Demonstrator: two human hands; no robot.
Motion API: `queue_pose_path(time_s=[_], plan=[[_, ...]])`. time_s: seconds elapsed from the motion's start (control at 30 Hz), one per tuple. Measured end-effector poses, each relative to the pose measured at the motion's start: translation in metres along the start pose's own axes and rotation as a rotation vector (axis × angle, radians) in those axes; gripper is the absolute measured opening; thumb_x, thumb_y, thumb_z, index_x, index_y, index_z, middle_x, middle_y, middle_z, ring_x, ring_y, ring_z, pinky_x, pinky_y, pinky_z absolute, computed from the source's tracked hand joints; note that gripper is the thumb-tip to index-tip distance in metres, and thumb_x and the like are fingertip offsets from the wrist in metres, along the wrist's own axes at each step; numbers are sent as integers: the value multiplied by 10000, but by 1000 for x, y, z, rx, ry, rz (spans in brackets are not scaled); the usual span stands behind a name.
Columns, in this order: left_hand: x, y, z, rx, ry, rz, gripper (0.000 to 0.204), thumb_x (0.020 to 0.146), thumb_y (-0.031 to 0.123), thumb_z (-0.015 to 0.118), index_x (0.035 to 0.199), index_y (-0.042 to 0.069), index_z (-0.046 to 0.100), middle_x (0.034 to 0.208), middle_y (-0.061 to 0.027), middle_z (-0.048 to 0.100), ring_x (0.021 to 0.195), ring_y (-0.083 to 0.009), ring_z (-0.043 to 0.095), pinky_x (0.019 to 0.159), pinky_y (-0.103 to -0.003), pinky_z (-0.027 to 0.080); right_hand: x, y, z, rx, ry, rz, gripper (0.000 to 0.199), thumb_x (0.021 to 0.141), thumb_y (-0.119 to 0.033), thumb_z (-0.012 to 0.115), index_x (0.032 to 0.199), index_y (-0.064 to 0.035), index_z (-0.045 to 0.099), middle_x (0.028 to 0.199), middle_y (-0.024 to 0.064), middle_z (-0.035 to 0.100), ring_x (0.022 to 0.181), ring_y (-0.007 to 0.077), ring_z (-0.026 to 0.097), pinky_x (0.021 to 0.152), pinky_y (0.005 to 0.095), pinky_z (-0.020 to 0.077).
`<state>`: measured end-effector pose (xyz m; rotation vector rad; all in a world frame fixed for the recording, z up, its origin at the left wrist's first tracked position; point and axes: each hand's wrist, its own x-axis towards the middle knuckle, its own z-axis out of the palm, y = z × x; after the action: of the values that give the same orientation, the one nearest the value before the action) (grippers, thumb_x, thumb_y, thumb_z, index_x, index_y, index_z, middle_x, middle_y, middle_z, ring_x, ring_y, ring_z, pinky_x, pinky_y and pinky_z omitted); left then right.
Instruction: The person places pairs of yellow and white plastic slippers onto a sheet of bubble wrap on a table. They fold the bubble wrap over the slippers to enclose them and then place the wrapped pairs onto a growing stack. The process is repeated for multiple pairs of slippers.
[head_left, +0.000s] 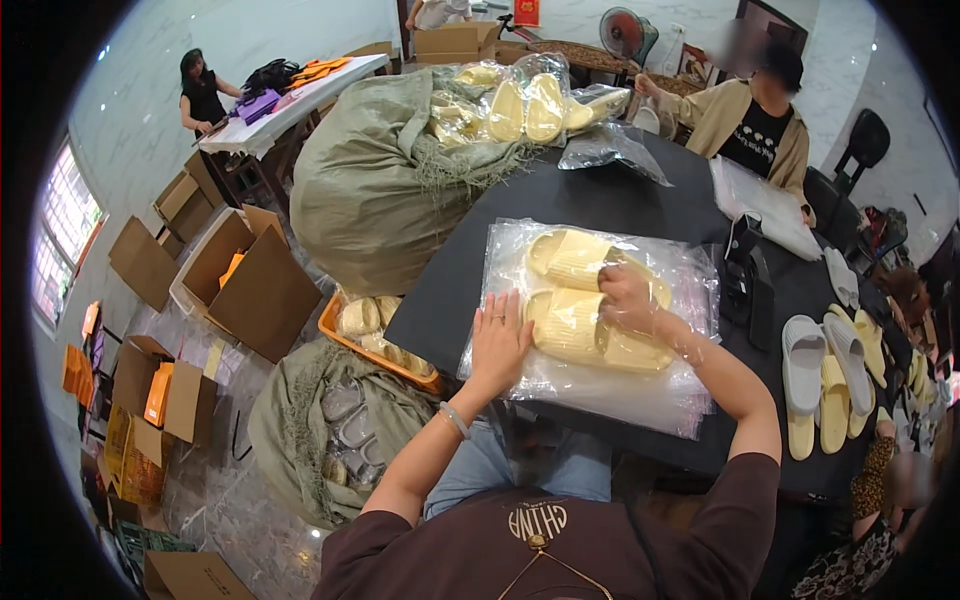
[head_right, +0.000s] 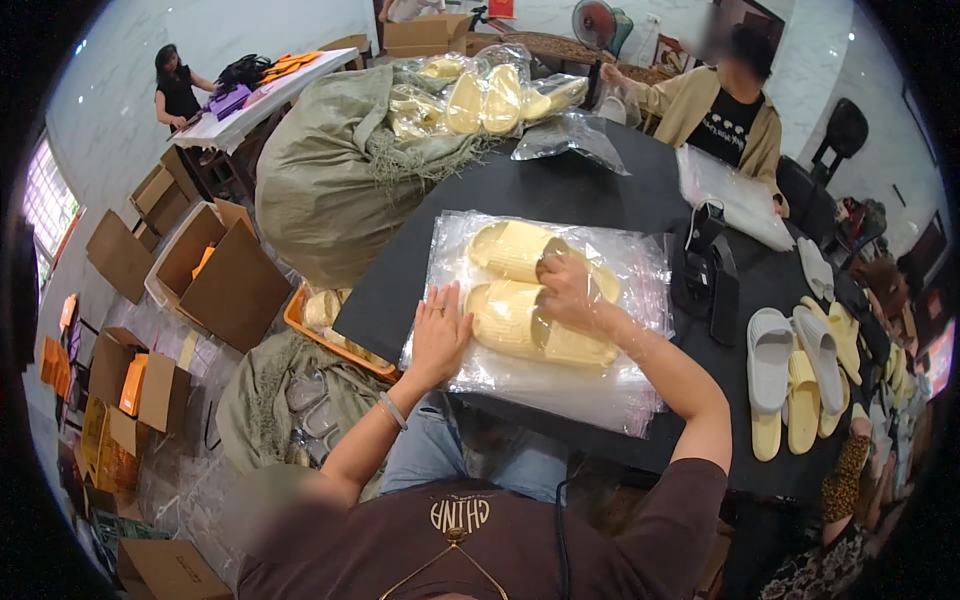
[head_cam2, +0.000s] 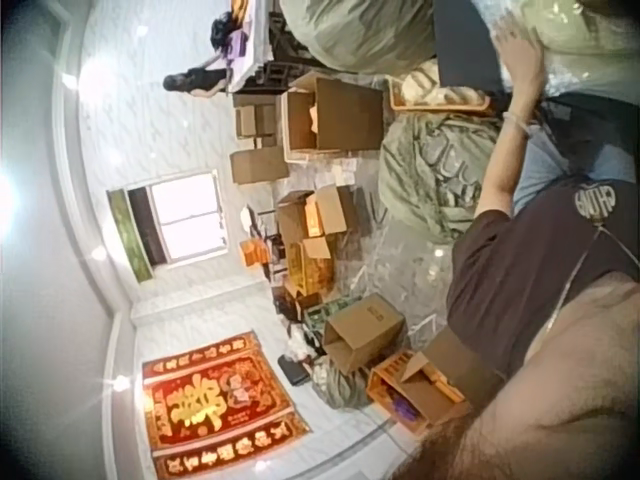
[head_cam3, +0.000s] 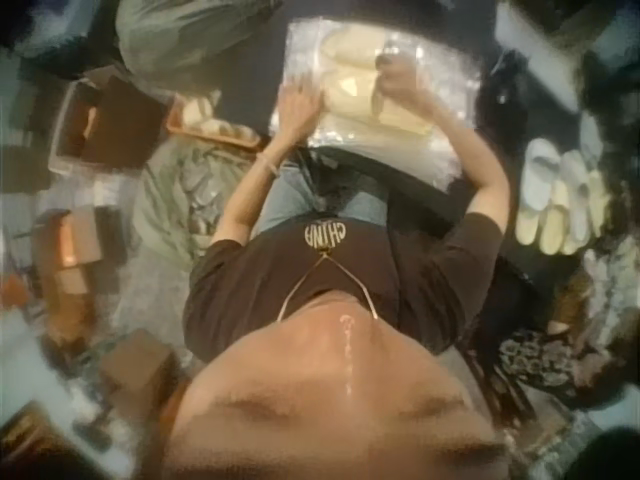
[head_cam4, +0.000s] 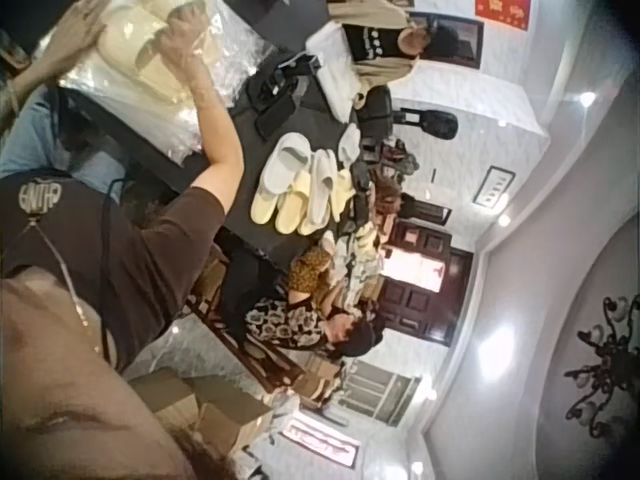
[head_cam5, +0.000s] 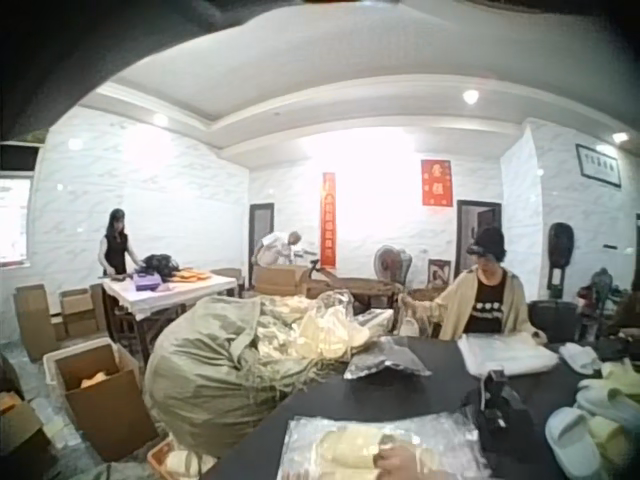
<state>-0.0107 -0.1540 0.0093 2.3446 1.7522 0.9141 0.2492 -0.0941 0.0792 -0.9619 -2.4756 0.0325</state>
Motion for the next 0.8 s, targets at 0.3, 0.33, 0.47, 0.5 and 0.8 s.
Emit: queue_pose_path(time_s=[0.3,0.33,0.47,0.5,0.8], plan=[[4,-8,6,-228,112,-69,399,864,290,607,1096,-33,572,1372,-226,394,1334,-387,285,1084,-485,234,-20,-3,-9,38,73,148,200,696,-77,620,884,-22,661,1041,134,594,993,341,521,858,404,451],[7,-10,4,-271,115,-95,384,864,294,610,1071,-28,578,1354,-230,413,1327,-390,295,1081,-484,237,-21,1,-6,57,87,123,204,688,-69,619,882,-19,659,1018,131,599,984,338,525,848,402,454],[20,-12,-22,-492,144,-181,402,880,331,607,1054,-27,550,1238,-233,515,1141,-361,505,933,-444,400,-10,-9,-3,90,195,-24,218,656,-35,612,869,-13,653,925,120,609,938,324,537,806,394,461],[24,-5,-35,-598,97,-243,425,883,339,605,1076,-34,537,1221,-227,529,1059,-336,564,859,-419,453,-11,-7,-2,85,198,-30,232,653,-28,607,880,-16,655,921,118,609,930,322,537,799,393,461],[28,-16,-48,-1061,-291,-506,352,862,314,654,911,-28,586,665,-61,589,442,-117,535,386,-240,409,-5,0,-7,66,159,-73,324,665,-36,595,985,-52,647,958,121,609,914,334,528,809,412,450]])
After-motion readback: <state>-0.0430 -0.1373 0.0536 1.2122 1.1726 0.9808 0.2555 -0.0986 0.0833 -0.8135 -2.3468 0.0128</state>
